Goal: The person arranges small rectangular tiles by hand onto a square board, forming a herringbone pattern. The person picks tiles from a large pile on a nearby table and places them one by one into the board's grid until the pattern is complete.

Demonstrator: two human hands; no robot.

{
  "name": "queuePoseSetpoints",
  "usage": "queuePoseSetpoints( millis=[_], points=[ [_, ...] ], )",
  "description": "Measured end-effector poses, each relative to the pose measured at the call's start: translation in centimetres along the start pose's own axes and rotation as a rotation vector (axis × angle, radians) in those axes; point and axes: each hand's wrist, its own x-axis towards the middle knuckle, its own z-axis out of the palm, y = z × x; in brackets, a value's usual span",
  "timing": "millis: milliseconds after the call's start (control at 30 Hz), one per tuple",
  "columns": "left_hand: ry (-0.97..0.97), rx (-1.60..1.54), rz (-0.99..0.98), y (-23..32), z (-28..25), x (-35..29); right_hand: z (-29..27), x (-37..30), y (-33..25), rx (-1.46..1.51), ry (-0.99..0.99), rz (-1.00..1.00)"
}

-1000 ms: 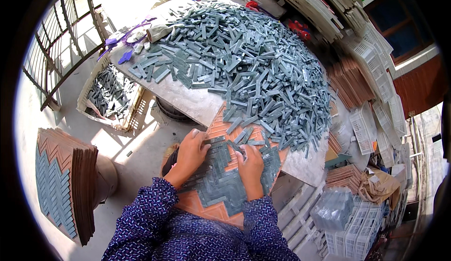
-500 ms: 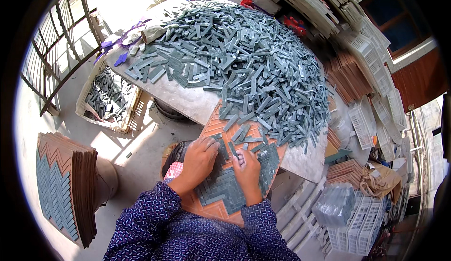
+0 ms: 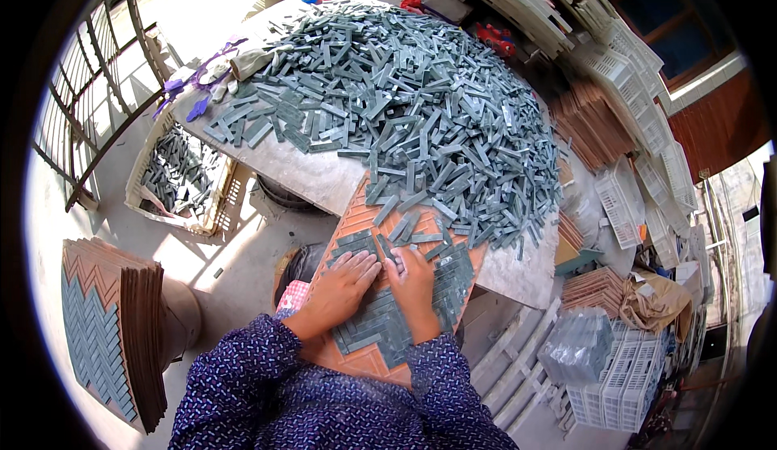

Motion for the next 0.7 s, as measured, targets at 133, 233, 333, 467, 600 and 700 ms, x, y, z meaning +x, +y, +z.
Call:
queuePoseSetpoints(
  millis=[133,233,333,467,600,700],
  points=[
    [0.052,0.011,-0.066,-0.5,-0.2,-0.2,0.5,0.7,-0.6,0.005,-0.007,-0.008],
    [0.031,0.011,-0.055,-0.6,-0.5,0.3,0.0,1.2,-1.0,-0.016,0.005,-0.05],
    [-0.025,-0.004,-0.015,0.3,-1.5,1.2,-1.9,1.2,-0.7,0.034,0.037,0.036],
    [-0.125,0.047,0.015,0.7,-0.9,1.3,-4.9,-0.1,0.6,0.001,0.006,0.233],
    [-0.158,0.101,-0.011,0.6,-0.2,1.3,-4.2,-1.2,0.9,-0.017,-0.066,0.348],
    [-0.152,0.058,-0.026,0.7,-0.4,1.3,-2.9,-0.9,-0.1,-0.253,-0.059,0.27]
  ],
)
